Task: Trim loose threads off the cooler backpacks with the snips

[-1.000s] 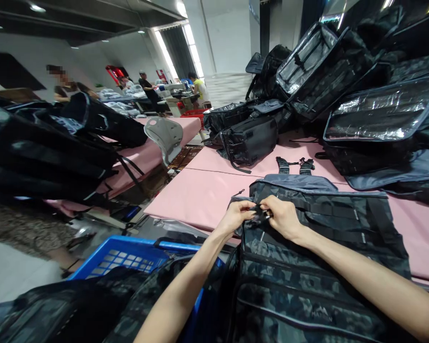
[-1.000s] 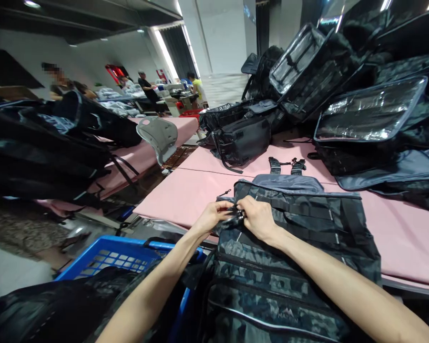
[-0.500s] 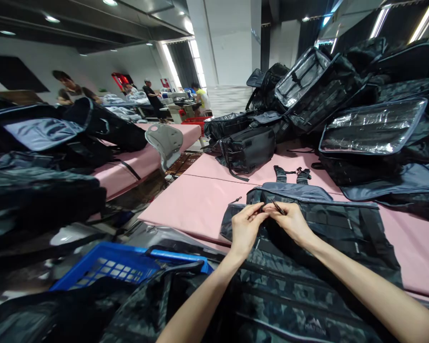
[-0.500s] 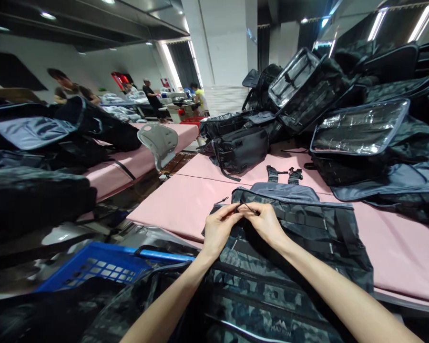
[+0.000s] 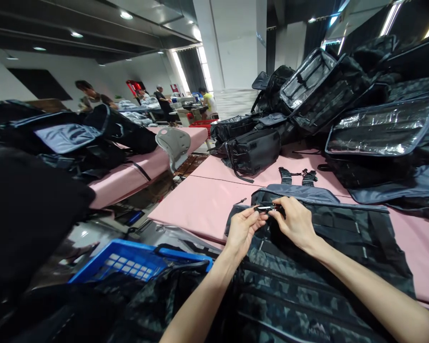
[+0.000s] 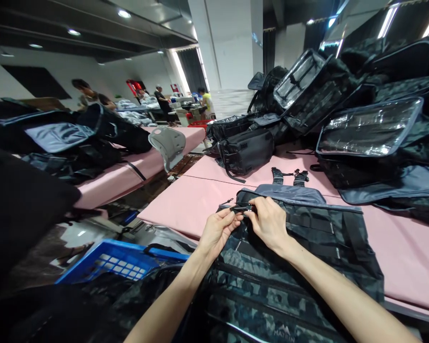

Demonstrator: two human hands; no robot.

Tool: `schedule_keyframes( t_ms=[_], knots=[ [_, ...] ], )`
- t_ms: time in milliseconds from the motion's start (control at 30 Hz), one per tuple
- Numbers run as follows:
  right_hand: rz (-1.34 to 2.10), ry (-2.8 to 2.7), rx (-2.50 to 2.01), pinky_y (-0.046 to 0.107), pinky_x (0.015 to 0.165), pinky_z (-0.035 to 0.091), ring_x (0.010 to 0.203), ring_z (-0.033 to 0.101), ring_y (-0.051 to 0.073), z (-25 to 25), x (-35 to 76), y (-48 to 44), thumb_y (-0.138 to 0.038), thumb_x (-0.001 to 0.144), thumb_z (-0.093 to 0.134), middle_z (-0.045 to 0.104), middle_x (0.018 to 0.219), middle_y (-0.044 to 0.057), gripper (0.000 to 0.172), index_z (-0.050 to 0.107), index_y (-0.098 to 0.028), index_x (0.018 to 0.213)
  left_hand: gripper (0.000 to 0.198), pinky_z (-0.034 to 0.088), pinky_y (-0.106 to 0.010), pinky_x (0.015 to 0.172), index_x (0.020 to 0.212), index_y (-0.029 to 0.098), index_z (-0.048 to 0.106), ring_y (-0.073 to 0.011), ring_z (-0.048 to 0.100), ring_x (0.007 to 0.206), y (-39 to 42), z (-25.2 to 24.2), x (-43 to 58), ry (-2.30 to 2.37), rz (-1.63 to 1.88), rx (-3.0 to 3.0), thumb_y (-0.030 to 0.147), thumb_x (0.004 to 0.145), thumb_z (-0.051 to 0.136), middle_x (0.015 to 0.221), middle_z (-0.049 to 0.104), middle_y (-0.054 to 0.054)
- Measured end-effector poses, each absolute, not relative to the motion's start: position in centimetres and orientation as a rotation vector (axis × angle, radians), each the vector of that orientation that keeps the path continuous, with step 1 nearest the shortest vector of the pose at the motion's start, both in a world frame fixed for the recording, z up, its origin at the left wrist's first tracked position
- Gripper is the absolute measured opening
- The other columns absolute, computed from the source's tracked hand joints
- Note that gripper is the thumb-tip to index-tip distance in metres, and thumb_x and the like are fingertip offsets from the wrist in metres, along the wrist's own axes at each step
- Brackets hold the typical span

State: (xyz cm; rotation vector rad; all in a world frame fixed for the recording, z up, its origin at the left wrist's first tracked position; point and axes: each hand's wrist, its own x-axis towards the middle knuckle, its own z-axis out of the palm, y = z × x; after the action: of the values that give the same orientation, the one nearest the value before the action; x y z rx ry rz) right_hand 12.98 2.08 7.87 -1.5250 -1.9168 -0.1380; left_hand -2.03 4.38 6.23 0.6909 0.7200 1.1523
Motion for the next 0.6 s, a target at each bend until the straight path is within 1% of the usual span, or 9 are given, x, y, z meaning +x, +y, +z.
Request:
schedule_keyframes(
  t_ms=[233,367,433,500,567,600],
  knots=[
    [-0.102,-1.894,-1.512,0.026,0.067,0.039,0.079,0.055,0.017,7.5,13.0,2.2,-0.031,0.085,0.049,0.063,0.086,0.005,0.016,0.056,-0.018,0.093,0.019,0.050,-0.019,0.062,0.077,0.007,0.066,-0.0104,0.063,0.065,4.3,6.0,-2.0,0.685,1.131,0.660,0.017,0.063,0.074,0.075,0.067,-0.007],
    [-0.064,-1.902,-1.519,0.026,0.067,0.040,0.079,0.056,0.018,7.6,12.4,2.2,-0.031,0.084,0.049,0.063,0.085,0.006,0.017,0.057,-0.018,0.092,0.022,0.049,-0.019,0.056,0.076,0.008,0.067,-0.0113,0.062,0.062,3.9,5.9,-1.6,0.701,1.136,0.730,0.021,0.061,0.075,0.073,0.067,-0.007],
    [0.068,-1.875,-1.518,0.027,0.067,0.041,0.078,0.057,0.017,7.9,12.2,2.4,-0.031,0.083,0.050,0.063,0.084,0.005,0.017,0.057,-0.019,0.092,0.023,0.048,-0.019,0.053,0.076,0.007,0.067,-0.0115,0.061,0.060,3.8,5.9,-1.4,0.717,1.142,0.777,0.022,0.060,0.074,0.070,0.066,-0.006],
    [0.292,-1.806,-1.446,0.026,0.068,0.043,0.077,0.058,0.016,8.2,12.2,2.6,-0.033,0.082,0.049,0.064,0.083,0.003,0.018,0.057,-0.020,0.091,0.023,0.047,-0.019,0.052,0.078,0.008,0.067,-0.0115,0.061,0.059,3.7,6.0,-1.3,0.740,1.174,0.798,0.022,0.061,0.072,0.069,0.065,-0.005],
    [0.437,-1.752,-1.362,0.027,0.070,0.044,0.079,0.060,0.017,8.4,12.5,2.7,-0.037,0.081,0.049,0.064,0.088,0.002,0.023,0.057,-0.021,0.095,0.020,0.046,-0.019,0.051,0.080,0.009,0.068,-0.0112,0.060,0.057,3.5,6.1,-1.1,0.793,1.226,0.825,0.019,0.063,0.067,0.068,0.065,-0.005],
    [0.454,-1.760,-1.343,0.028,0.071,0.045,0.082,0.060,0.018,8.4,12.8,2.8,-0.040,0.079,0.051,0.064,0.091,0.003,0.028,0.056,-0.022,0.099,0.018,0.046,-0.020,0.051,0.079,0.010,0.069,-0.0109,0.059,0.056,3.4,6.2,-0.9,0.818,1.241,0.850,0.017,0.063,0.065,0.067,0.065,-0.004]
  ],
)
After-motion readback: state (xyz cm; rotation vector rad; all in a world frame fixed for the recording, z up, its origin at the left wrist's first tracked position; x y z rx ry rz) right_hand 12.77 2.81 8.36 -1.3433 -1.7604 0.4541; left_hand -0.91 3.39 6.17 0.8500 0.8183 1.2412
